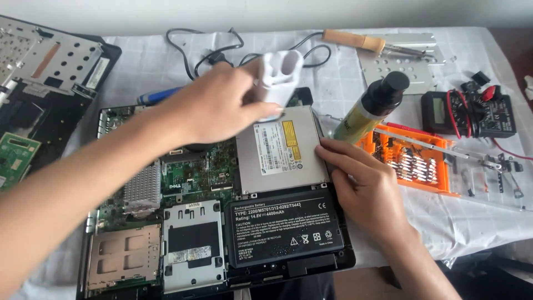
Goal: Disassembling, cleaning, and reconnecting internal components of a laptop computer
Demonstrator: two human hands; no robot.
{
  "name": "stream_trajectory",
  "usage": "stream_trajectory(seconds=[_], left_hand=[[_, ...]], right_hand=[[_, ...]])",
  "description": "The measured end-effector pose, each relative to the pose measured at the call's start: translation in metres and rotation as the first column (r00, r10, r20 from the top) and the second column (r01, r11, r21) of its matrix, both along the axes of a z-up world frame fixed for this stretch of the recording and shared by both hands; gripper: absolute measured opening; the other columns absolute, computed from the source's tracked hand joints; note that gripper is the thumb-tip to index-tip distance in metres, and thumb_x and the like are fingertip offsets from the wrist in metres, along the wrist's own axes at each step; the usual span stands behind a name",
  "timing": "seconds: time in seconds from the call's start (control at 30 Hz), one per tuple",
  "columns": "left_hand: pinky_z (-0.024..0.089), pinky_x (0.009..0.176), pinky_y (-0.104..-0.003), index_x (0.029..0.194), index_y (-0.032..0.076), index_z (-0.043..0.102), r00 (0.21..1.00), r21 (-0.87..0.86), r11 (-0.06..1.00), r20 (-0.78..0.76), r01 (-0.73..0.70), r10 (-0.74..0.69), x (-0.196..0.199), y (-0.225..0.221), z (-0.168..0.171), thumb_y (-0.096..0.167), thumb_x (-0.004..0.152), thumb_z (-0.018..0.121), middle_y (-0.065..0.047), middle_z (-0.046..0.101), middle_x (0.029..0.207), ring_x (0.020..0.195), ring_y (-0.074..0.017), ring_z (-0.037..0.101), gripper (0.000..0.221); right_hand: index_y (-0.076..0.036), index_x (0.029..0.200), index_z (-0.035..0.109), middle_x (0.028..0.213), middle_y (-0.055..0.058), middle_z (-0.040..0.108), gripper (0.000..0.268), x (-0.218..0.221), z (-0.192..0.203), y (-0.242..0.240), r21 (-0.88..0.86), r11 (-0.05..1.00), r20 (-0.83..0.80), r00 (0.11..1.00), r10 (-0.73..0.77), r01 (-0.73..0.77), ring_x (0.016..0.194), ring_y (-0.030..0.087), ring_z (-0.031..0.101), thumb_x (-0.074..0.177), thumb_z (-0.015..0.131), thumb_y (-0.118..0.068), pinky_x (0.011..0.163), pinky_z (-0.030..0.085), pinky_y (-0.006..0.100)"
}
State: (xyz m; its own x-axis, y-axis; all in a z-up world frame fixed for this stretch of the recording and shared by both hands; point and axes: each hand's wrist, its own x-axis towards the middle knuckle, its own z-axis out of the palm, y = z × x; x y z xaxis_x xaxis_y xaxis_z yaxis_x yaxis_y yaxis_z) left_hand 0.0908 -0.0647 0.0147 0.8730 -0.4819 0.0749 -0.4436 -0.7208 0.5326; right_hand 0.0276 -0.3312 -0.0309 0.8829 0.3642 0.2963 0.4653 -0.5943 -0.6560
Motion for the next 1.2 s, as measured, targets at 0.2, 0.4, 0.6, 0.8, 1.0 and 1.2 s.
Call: stream_trajectory(seconds=[0.2,0.4,0.6,0.8,1.0,1.2], left_hand=[[0.046,0.029,-0.025,0.125,-0.005,0.056,1.0,0.18,0.984,0.019,0.007,-0.01,-0.023,0.001,0.018,0.017,0.101,0.057,-0.015,0.073,0.071,0.033,-0.0189,0.061,0.032],[0.03,0.021,-0.018,0.11,0.004,0.053,0.977,-0.131,0.968,0.033,0.214,-0.211,-0.065,-0.036,0.009,0.01,0.103,0.052,-0.005,0.062,0.055,0.028,-0.0078,0.045,0.009],[0.035,0.023,-0.021,0.114,-0.001,0.063,0.993,-0.249,0.962,-0.006,0.113,-0.118,-0.048,-0.028,-0.003,0.019,0.097,0.061,-0.01,0.074,0.071,0.029,-0.0101,0.049,0.026],[0.04,0.029,-0.024,0.107,0.005,0.062,0.988,-0.323,0.939,-0.055,0.119,-0.144,-0.072,-0.046,0.012,0.016,0.095,0.061,-0.008,0.075,0.068,0.034,-0.011,0.055,0.016],[0.037,0.027,-0.024,0.128,0.011,0.064,0.934,-0.005,1.0,-0.355,0.028,-0.028,-0.061,-0.027,0.038,0.029,0.095,0.062,-0.008,0.08,0.069,0.029,-0.0118,0.05,0.038],[0.039,0.029,-0.021,0.122,0.008,0.056,0.976,-0.181,0.965,-0.069,0.191,-0.206,-0.043,-0.057,0.005,0.018,0.097,0.061,-0.009,0.075,0.074,0.034,-0.0095,0.053,0.028]], right_hand=[[-0.001,0.116,0.074,0.128,0.008,0.074,0.04,0.001,0.001,0.002,-0.016,1.0,0.039,0.999,-0.006,0.007,0.084,0.015,0.073,0.081,0.059,0.01,0.062,0.057,0.024],[0.002,0.117,0.072,0.122,0.009,0.075,0.043,0.002,0.0,0.001,-0.01,1.0,0.052,0.999,-0.011,0.011,0.081,0.018,0.071,0.078,0.056,0.009,0.061,0.056,0.026],[0.002,0.113,0.073,0.124,0.008,0.074,0.032,0.001,-0.002,0.002,-0.022,0.999,0.068,0.997,-0.035,0.037,0.074,0.016,0.068,0.083,0.061,0.007,0.055,0.053,0.026],[0.004,0.107,0.072,0.112,0.009,0.074,0.024,0.003,-0.011,-0.003,-0.023,0.999,0.092,0.995,-0.035,0.037,0.069,0.018,0.065,0.084,0.064,0.004,0.056,0.05,0.029],[0.002,0.112,0.073,0.122,0.007,0.074,0.031,0.001,-0.003,0.002,-0.025,0.999,0.072,0.997,-0.036,0.038,0.071,0.016,0.066,0.083,0.061,0.007,0.055,0.052,0.026],[0.002,0.096,0.071,0.093,0.01,0.07,0.013,0.007,-0.028,-0.015,-0.068,0.995,0.087,0.994,-0.073,0.079,0.059,0.02,0.059,0.084,0.068,-0.001,0.053,0.047,0.033]])
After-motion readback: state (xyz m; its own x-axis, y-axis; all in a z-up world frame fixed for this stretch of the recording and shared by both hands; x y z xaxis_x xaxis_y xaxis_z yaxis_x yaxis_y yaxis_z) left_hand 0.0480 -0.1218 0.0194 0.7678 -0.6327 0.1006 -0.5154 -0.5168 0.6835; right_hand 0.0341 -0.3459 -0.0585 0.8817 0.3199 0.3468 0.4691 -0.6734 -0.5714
